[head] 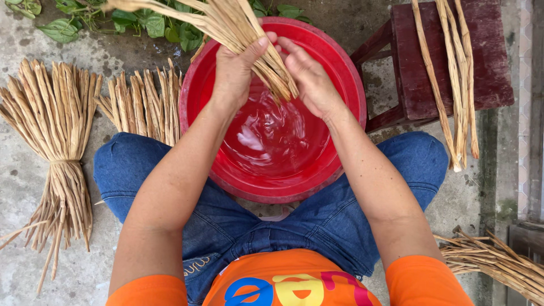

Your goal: The person sits cross-legged on the ground and repeatedly washes bundles of thin sticks in a red basin filled with water. They submerge the sticks, rub them together, and lift them out to drain before placing them on a nearby stool.

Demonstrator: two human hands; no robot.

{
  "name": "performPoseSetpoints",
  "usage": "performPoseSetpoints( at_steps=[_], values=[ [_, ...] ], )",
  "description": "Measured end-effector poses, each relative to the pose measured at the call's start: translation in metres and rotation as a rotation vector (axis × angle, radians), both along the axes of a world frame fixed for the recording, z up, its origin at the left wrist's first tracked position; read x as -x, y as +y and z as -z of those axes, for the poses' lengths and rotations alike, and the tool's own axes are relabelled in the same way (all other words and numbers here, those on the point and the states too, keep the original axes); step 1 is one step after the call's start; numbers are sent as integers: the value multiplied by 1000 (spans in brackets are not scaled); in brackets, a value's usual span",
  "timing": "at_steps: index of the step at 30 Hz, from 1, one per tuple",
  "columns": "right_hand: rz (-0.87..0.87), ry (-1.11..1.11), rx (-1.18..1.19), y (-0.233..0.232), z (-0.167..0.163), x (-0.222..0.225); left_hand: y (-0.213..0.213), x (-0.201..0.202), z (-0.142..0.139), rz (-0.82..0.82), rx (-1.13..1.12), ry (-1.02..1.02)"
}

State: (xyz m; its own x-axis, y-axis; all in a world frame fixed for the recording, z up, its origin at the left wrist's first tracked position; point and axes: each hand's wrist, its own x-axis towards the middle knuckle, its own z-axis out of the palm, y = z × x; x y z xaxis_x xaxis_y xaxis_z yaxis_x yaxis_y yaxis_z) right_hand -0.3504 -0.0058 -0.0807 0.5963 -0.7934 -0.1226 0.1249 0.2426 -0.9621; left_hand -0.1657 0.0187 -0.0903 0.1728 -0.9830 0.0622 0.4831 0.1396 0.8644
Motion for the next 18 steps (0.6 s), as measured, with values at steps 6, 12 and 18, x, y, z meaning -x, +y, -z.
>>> performPoseSetpoints(
  at_steps=[6, 12, 18],
  values=[
    [-54, 287, 103, 12, 8, -14, 0, 2, 7, 42, -211, -248],
    [104, 392, 174, 8, 13, -11, -1, 1, 0, 214, -72, 50],
    [-49, 87, -117, 12, 8, -12, 0, -1, -5, 254, 41, 136]
  ],
)
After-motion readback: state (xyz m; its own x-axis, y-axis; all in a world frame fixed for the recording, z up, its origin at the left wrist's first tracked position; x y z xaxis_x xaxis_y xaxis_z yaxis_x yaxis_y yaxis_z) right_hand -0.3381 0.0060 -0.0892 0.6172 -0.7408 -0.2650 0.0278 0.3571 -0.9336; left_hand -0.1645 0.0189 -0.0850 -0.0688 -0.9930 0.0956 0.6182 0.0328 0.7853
